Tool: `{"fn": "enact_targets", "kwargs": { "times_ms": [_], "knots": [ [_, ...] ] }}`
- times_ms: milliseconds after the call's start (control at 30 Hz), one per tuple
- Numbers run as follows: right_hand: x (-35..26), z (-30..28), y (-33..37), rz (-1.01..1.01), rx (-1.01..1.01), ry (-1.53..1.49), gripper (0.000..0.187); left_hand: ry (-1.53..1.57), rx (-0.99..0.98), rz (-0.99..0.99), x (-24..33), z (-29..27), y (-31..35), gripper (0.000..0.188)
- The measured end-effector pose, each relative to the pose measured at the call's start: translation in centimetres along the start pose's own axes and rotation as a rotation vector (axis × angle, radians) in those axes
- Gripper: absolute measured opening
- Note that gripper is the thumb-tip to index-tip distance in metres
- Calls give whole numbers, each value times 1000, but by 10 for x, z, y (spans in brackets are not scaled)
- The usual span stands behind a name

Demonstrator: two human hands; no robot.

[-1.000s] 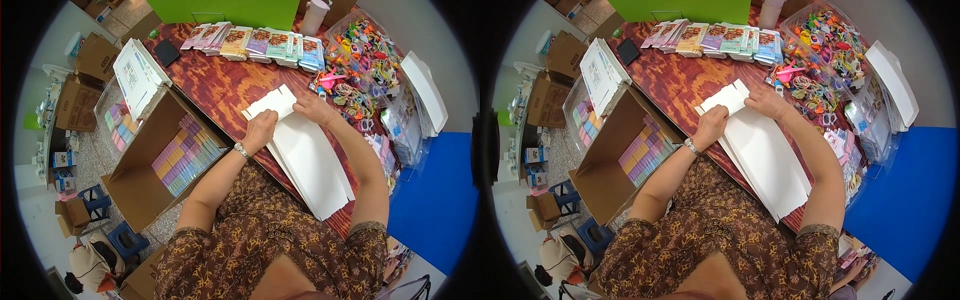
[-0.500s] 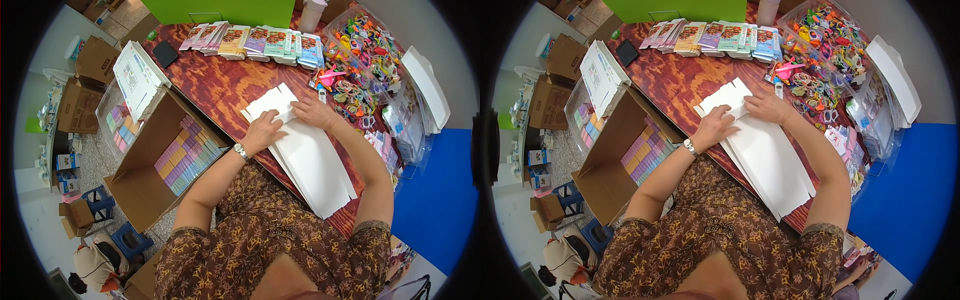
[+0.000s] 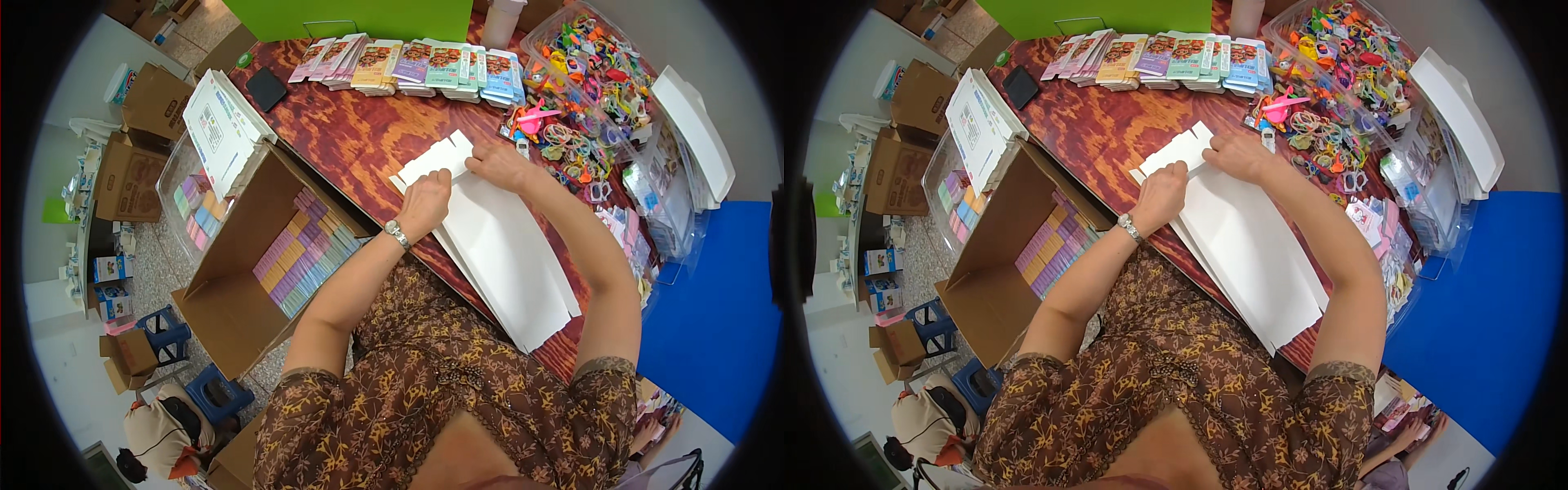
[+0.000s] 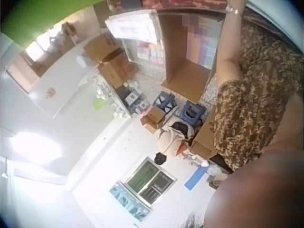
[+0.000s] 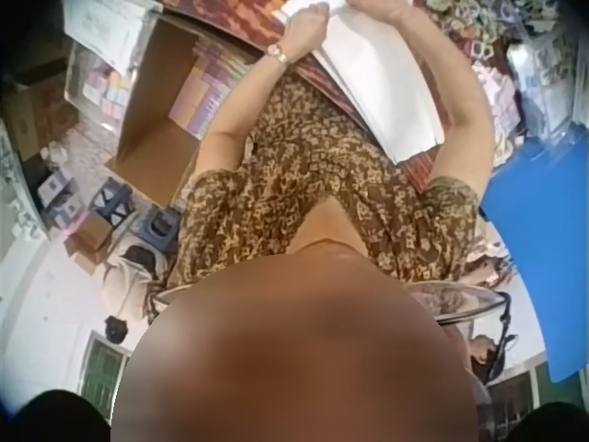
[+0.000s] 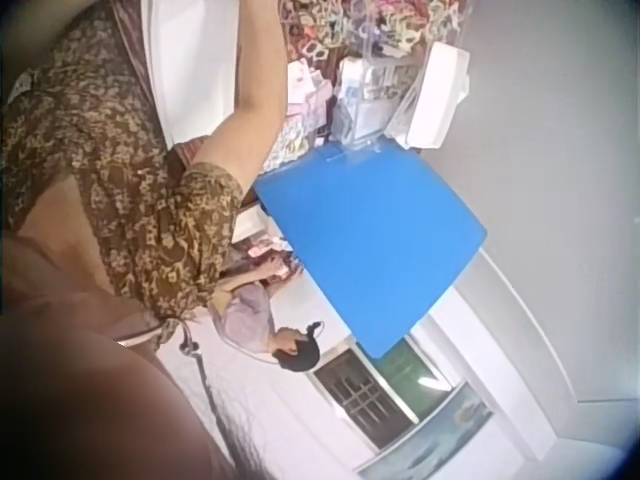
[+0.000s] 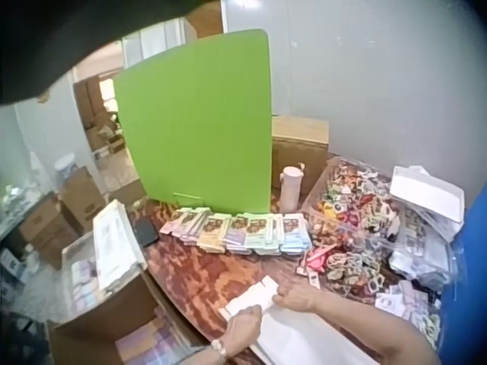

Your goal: Folding and assembling white paper packaging sleeves into boxes for product organization.

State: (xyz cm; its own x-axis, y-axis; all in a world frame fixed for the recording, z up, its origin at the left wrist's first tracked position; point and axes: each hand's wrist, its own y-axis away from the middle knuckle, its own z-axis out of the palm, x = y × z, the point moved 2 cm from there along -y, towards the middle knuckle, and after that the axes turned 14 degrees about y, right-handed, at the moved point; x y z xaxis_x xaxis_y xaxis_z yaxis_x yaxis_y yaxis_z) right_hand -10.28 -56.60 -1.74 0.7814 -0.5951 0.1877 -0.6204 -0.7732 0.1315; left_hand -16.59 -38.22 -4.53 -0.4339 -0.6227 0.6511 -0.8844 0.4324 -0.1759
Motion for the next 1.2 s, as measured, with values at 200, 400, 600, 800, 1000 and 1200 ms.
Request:
{"fn": "enact_targets", "kwargs": {
  "times_ms": [200, 400, 600, 800, 1000, 1200],
  "knots": [
    [0, -14, -8, -57, -189, 61, 15, 63, -259, -84, 14, -20, -13, 17],
    [-9, -26, -9, -137, 12, 160, 10, -25, -237, 32, 12, -17, -11, 23],
    [-13, -23, -6, -137, 85, 251, 15, -95, -178, 105, 14, -16, -10, 24],
    [-19, -29, -7, -148, 24, 196, 13, 29, -296, 94, 10, -27, -11, 23],
    [-23, -29, -4, -103, 81, 199, 10, -134, -186, 126, 20, -24, -4, 22],
    [-23, -20, 5, -59, 184, 226, 11, -125, -179, 96, 22, -20, -6, 22]
  ]
}}
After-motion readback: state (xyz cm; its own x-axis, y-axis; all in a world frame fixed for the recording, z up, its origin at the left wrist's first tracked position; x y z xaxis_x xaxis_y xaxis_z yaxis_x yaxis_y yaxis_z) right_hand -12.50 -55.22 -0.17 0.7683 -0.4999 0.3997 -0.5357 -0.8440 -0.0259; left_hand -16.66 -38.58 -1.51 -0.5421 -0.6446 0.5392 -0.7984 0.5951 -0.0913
